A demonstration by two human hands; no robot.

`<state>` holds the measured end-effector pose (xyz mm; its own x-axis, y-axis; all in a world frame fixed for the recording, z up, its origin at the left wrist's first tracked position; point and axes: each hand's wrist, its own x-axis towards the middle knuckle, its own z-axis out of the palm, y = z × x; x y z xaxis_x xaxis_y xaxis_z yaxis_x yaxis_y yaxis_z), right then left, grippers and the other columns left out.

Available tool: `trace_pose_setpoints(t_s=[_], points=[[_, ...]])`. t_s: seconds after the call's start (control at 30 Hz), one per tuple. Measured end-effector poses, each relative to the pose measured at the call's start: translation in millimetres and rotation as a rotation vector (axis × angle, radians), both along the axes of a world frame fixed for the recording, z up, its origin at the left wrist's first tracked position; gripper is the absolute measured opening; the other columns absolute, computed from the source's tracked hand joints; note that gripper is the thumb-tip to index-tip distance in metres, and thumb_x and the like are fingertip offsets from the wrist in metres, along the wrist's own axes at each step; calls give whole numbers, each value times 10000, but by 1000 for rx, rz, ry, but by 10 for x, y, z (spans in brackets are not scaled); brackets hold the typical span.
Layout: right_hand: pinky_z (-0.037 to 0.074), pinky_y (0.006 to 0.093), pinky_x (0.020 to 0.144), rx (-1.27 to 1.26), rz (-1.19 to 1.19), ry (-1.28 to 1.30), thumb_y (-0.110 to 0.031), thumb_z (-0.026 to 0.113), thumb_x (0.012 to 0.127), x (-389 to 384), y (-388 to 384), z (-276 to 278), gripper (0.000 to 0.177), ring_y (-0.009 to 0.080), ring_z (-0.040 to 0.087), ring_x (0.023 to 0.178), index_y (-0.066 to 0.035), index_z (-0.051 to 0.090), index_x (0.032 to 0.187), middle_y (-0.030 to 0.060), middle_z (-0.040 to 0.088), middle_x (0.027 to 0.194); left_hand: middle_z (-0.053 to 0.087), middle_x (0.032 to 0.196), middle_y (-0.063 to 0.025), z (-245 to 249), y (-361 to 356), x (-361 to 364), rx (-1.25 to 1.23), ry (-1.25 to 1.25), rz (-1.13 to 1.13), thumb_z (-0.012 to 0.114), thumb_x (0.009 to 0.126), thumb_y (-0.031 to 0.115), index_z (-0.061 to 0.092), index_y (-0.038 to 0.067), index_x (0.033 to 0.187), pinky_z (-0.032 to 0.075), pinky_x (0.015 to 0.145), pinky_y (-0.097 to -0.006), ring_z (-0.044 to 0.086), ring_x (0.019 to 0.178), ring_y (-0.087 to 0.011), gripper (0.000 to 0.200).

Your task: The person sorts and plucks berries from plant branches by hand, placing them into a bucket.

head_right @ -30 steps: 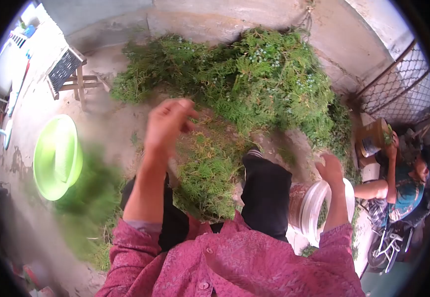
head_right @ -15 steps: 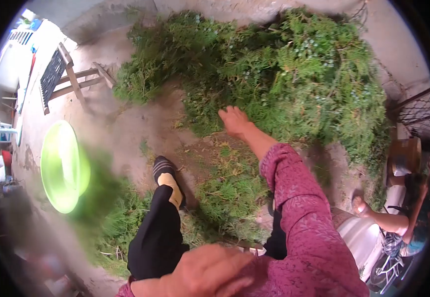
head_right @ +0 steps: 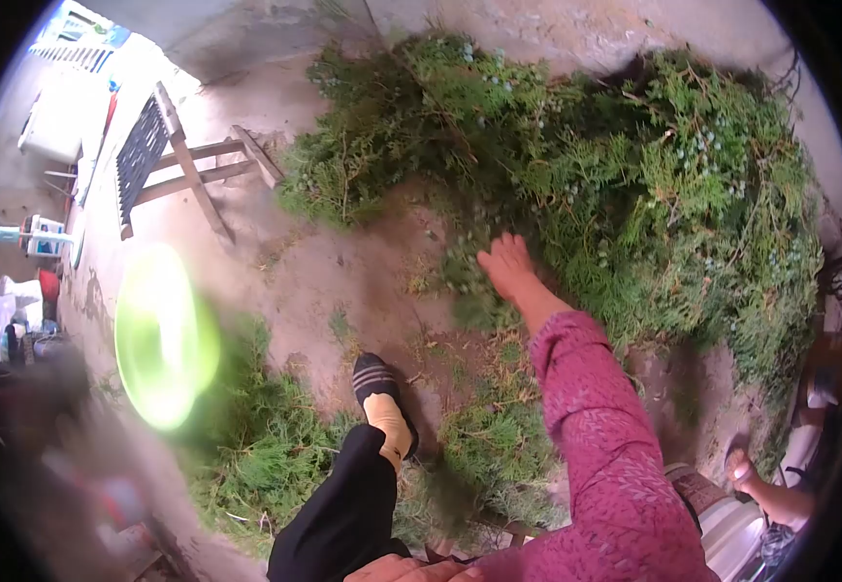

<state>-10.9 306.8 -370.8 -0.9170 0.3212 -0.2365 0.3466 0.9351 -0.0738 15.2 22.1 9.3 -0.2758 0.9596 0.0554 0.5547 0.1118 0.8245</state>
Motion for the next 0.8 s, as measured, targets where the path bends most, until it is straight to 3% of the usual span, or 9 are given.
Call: trace_pose_setpoints(t_s=[0.1,0.17,0.23,0.27,0.37,0.43,0.5,0.63,0.8], points=[[354,419,784,66,262,-77,-123,548,656,479,192,0,91,290,491,931,-112,593,734,119,559,819,550,767,-86,21,-23,-147,34,16,35,679,669,149,566,-3,943,416,491,-289,514,577,-199,333],[431,429,779,78,311,-552,-130,615,623,750,258,125,155,291,555,898,-123,650,774,122,615,851,555,769,-88,46,-48,-273,2,27,60,673,675,151,568,-3,936,415,489,-286,515,573,-194,320],[462,429,760,-239,294,-1074,-135,698,574,891,460,-29,302,298,586,916,-77,671,869,132,634,893,556,767,-87,35,-63,-372,13,35,106,673,676,147,570,-2,933,412,488,-285,514,571,-191,315],[462,429,760,-231,304,-1080,-135,698,574,757,457,51,302,298,586,916,-77,671,869,132,634,893,557,765,-87,28,-67,-420,19,47,133,672,676,144,573,-1,930,410,488,-284,512,569,-188,309],[479,424,706,-356,157,-434,-140,686,595,-69,315,411,282,354,588,823,-26,633,848,179,614,822,559,761,-84,22,-82,-563,1,64,147,671,680,141,576,-1,931,402,485,-279,513,572,-183,304],[438,450,778,-451,150,30,-196,664,651,-781,126,589,455,375,533,924,-30,531,1053,222,552,913,560,761,-83,0,-98,-632,-7,72,160,674,678,142,577,-1,935,400,486,-278,514,573,-183,309],[363,454,924,-501,178,140,-316,696,667,-1503,-69,562,707,382,424,1087,-99,382,1261,234,432,1162,560,761,-82,-28,-96,-702,-12,74,175,677,676,143,578,-2,938,399,488,-277,515,574,-183,315],[256,526,1010,-411,-28,246,-393,736,626,-2553,-599,716,850,421,234,1252,-174,312,1330,197,196,1399,567,774,-86,-104,-71,-831,-21,69,229,692,658,134,578,-3,951,398,493,-279,524,585,-184,343],[215,593,989,-258,-98,144,-405,768,559,-3242,-765,672,966,416,161,1285,-251,252,1361,152,118,1438,572,786,-96,-147,-44,-1113,-186,16,234,704,645,131,575,-8,966,404,503,-286,534,600,-197,373]])
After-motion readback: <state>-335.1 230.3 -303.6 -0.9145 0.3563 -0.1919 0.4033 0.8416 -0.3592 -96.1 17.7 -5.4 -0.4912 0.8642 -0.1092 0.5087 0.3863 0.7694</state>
